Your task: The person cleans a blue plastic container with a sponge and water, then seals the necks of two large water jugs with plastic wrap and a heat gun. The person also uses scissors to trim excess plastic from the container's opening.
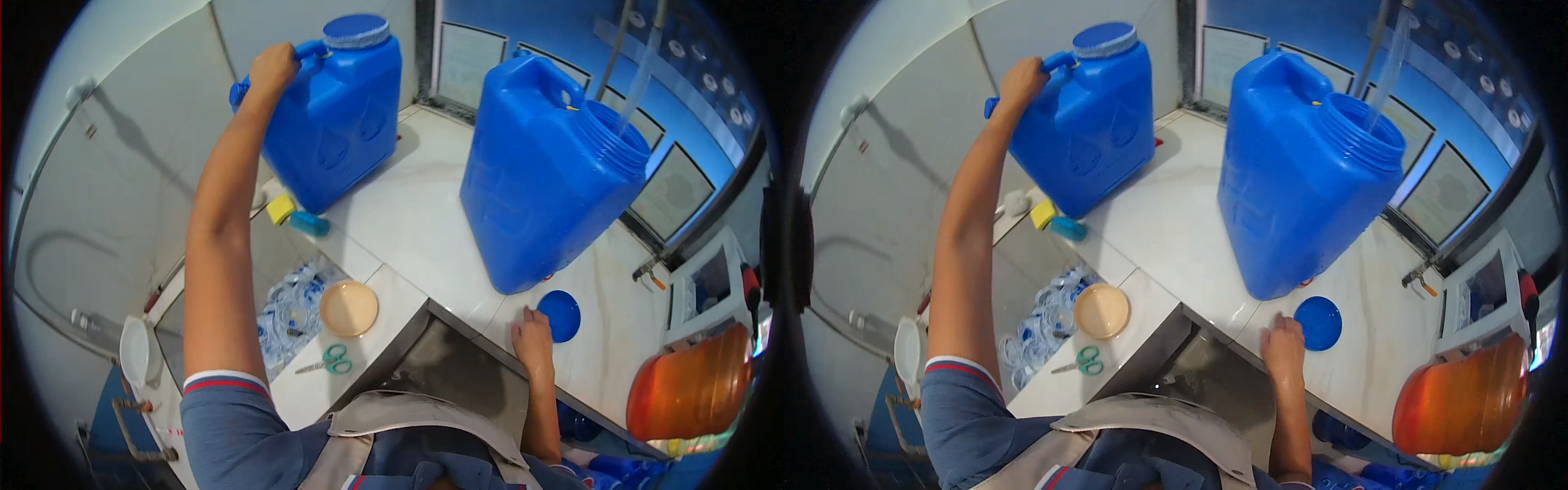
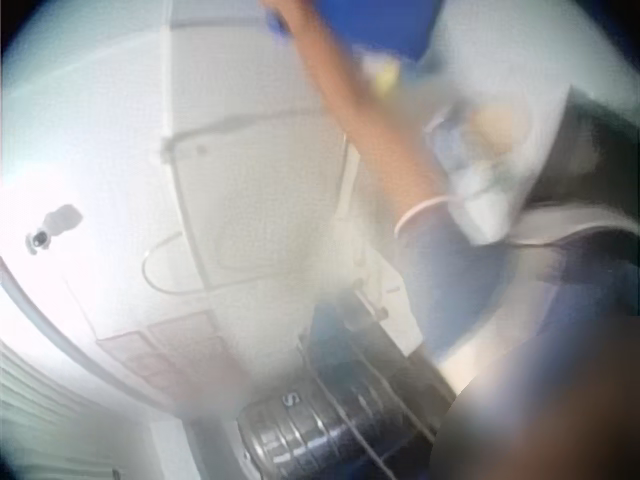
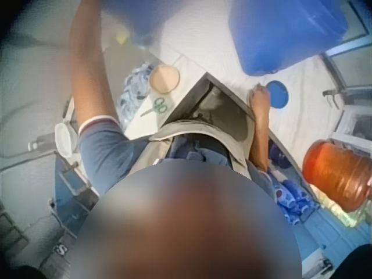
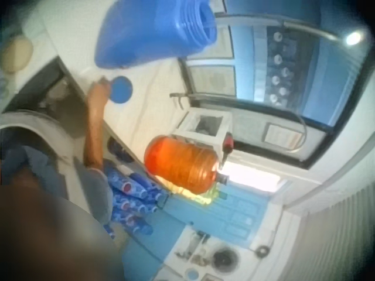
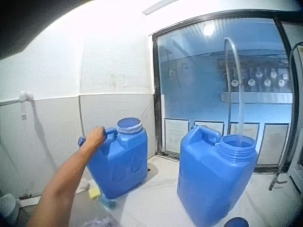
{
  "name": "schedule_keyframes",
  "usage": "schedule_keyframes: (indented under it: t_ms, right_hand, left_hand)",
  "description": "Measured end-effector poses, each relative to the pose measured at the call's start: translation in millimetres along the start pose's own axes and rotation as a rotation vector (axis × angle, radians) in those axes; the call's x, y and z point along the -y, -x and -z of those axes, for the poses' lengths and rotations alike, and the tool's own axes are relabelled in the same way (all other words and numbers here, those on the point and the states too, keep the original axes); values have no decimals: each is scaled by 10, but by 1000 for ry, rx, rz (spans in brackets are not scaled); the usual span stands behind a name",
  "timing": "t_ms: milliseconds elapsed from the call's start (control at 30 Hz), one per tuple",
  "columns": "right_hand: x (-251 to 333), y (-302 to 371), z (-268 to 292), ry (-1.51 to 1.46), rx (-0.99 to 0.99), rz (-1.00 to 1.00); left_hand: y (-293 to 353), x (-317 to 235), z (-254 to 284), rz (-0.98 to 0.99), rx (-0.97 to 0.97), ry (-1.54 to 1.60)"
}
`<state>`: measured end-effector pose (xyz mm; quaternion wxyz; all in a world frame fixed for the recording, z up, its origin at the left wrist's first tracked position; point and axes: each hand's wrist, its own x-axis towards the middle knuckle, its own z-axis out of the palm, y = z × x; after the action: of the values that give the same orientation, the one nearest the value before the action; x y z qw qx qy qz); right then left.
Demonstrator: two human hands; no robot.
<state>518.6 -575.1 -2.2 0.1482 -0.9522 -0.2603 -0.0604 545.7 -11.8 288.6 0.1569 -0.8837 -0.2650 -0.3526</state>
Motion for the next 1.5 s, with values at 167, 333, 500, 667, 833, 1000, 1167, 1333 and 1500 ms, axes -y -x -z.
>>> schedule_keyframes:
  t_ms: [167,333,500,667,833,1000,1167,1333,1500]
  right_hand:
    - [722,-345,-24,-340,200,386]
    - [1835,-368,-374,-506,314,910]
    - [2311,-157,-976,-294,293,934]
    - [2475,-192,-988,-265,232,911]
    - [3023,29,-460,-231,438,1125]
    - [3768,897,-543,-413,681,1689]
    - [4799,1980,-1041,-665,958,1952]
    - [5272,2522,-966,-877,1396,1547]
    - [4614,1863,-1194,-751,959,1611]
  left_hand:
    - [415,683,779,29,-153,95]
    - [1218,1527,1900,25,-190,242]
    - [2407,1523,2685,249,-133,142]
    - [3807,1715,2282,291,36,150]
    - [4673,1659,1272,256,127,125]
    - [4816,1723,590,171,345,213]
    - [4863,1579,469,55,359,261]
    - [5142,1480,620,51,433,399]
    - [5161,942,716,233,374,395]
